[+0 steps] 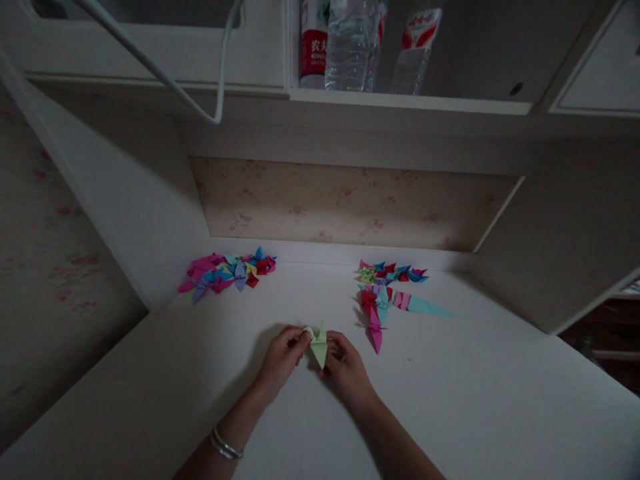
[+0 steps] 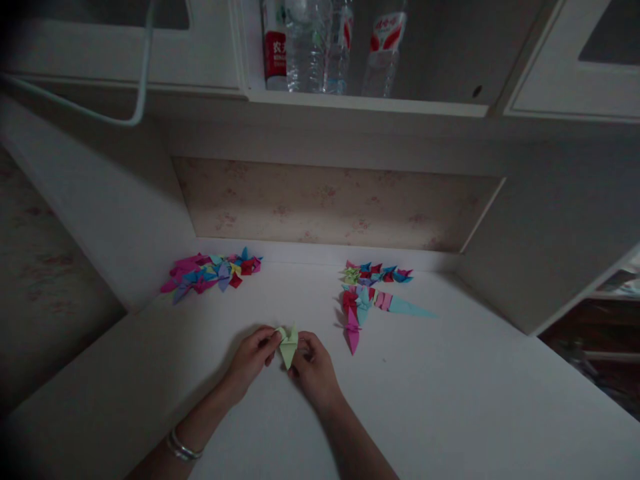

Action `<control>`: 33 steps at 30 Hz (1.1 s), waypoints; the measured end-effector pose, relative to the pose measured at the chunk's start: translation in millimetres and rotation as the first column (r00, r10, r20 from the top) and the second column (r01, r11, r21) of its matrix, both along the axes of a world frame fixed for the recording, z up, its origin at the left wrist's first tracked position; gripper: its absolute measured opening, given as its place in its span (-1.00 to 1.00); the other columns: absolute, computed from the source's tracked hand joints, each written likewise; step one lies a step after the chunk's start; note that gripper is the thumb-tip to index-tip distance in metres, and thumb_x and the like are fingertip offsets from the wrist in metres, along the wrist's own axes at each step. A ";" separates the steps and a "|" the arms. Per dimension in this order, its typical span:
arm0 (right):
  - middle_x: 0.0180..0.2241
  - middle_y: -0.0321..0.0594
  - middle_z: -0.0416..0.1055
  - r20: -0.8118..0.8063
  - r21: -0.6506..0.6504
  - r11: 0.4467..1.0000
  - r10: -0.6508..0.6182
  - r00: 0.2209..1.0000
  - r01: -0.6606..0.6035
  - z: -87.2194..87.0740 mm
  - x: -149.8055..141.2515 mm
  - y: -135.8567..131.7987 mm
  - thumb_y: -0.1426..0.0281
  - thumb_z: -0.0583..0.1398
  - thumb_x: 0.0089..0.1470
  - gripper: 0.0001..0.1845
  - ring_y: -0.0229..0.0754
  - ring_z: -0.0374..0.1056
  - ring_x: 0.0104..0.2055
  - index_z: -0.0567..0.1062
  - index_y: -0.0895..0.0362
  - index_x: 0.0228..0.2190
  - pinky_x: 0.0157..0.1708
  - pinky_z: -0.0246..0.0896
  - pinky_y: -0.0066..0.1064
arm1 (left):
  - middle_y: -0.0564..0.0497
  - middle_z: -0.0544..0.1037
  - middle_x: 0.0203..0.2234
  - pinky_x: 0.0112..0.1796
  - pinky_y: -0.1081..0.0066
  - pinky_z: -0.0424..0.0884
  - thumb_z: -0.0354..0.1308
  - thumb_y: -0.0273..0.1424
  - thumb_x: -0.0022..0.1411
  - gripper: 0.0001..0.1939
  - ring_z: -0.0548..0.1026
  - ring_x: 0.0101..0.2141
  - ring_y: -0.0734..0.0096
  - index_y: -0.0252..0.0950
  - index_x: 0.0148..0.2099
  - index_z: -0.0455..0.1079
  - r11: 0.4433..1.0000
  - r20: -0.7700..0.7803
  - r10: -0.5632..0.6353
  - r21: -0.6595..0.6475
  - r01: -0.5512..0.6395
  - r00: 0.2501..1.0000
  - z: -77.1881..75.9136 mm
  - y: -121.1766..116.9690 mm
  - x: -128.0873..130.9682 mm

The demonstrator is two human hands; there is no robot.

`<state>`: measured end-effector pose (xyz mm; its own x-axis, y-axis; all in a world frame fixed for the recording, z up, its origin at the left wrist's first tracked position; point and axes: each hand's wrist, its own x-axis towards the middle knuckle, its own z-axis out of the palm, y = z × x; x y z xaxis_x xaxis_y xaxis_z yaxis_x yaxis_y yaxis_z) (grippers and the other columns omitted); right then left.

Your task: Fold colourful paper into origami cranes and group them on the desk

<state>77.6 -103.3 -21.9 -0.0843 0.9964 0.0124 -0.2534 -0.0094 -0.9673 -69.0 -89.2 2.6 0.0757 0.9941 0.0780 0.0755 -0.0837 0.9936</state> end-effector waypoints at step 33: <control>-0.61 -0.41 0.38 0.033 -0.009 0.999 -0.037 0.999 0.038 9.7 -0.3 -2.2 0.25 0.27 -0.07 -0.66 -0.37 0.21 -0.67 0.40 0.15 -0.26 -0.67 0.04 -0.54 | 0.19 0.23 -0.73 -0.60 0.50 0.03 0.15 -0.10 0.08 -0.61 0.14 -0.67 0.55 -0.36 -0.28 0.50 0.998 -0.028 0.045 -0.051 -0.047 0.999 -5.4 -1.2 2.8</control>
<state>77.3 -105.5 -12.2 -0.0471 0.9989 0.0010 -0.2223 -0.0095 -0.9749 -66.2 -90.4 -2.8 0.0312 0.9992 0.0254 0.1048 -0.0285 0.9941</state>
